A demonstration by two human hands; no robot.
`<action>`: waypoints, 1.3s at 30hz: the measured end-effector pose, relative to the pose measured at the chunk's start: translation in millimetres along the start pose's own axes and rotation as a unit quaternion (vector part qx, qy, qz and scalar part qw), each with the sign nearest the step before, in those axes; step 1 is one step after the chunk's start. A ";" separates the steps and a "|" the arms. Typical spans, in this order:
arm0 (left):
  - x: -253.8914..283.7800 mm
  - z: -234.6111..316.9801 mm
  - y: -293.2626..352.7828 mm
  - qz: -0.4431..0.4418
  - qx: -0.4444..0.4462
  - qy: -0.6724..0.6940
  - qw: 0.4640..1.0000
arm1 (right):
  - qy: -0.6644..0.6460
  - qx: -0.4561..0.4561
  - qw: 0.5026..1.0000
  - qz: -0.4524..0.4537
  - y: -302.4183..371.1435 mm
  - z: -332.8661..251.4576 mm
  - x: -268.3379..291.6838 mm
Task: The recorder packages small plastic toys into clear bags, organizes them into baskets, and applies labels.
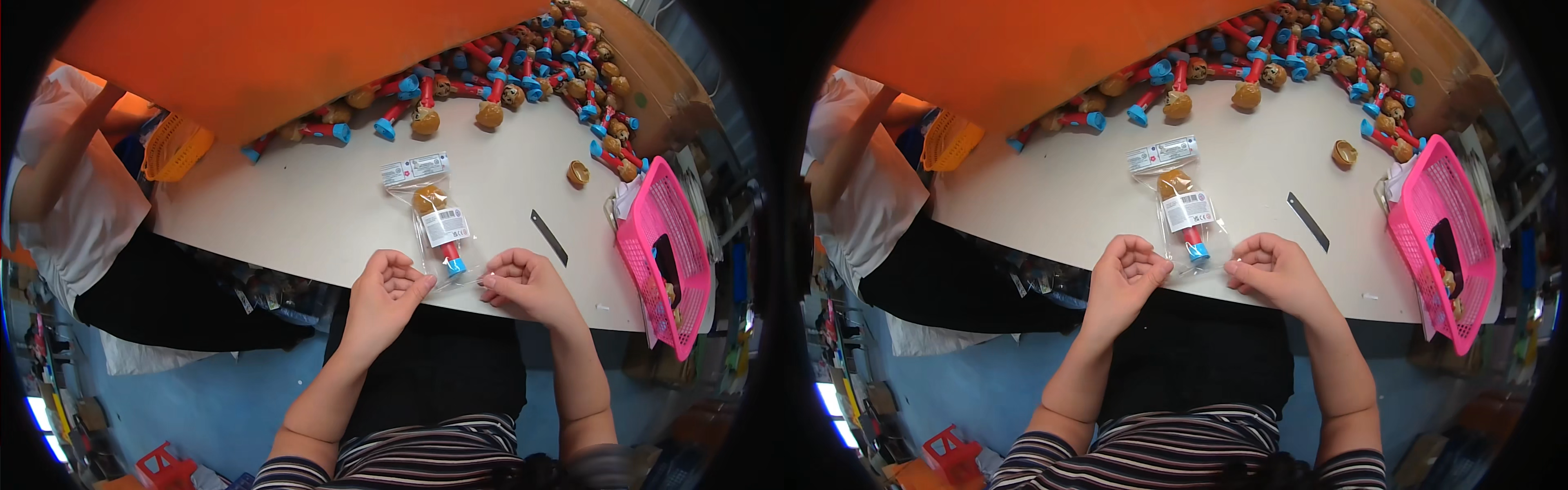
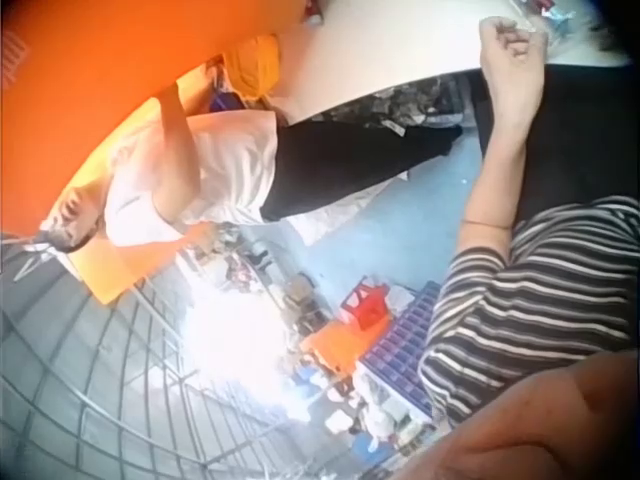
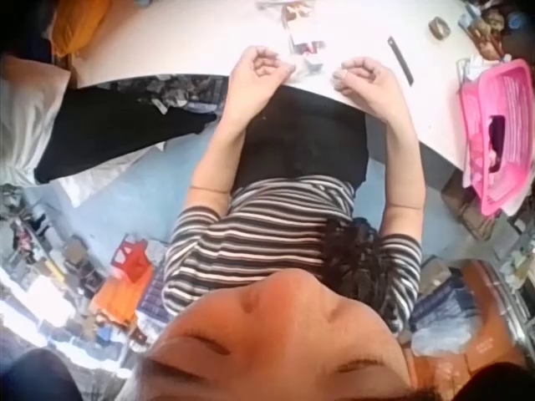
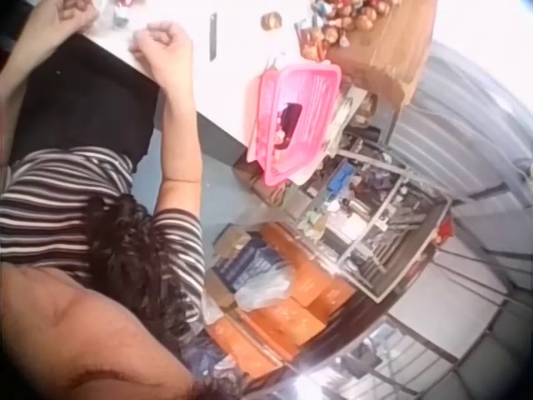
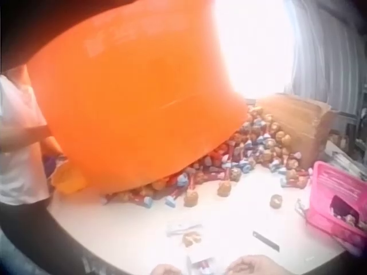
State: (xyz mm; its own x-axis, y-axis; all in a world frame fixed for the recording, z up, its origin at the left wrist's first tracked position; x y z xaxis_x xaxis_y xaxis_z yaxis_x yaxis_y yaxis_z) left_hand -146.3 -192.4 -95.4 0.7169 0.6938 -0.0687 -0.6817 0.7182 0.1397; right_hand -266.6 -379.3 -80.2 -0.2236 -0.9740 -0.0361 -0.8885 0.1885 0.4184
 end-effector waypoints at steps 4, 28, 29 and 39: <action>-5.2 5.2 -7.8 0.009 0.009 0.027 1.000 | -0.020 0.041 0.998 0.032 0.8 -4.0 -5.7; -8.9 -22.6 17.7 -0.013 0.014 0.119 0.993 | -0.072 0.070 0.994 0.051 -1.1 21.1 -10.5; -6.8 -22.3 20.6 -0.012 0.013 0.117 0.993 | -0.073 0.072 0.993 0.049 -0.6 19.8 -13.7; 14.6 -39.8 56.6 -0.018 0.063 0.118 0.991 | -0.097 0.060 0.989 -0.098 27.4 39.6 -55.7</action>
State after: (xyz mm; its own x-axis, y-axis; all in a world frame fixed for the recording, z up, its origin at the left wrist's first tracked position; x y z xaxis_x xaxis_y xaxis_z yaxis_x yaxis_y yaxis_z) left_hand -180.3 -139.5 -127.9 0.6752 0.6724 -0.3033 -0.6225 0.7400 0.2547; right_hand -294.3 -314.9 -102.6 -0.1041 -0.9531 -0.2843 -0.9610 0.0228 0.2756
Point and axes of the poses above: each hand's wrist, its own y-axis away from the middle knuckle, its own x-axis out of the back of the hand, z = x × y, the point moved 4 cm from there along -y, towards the middle knuckle, and after that the axes turned 8 degrees about -z, right-handed, at the moved point
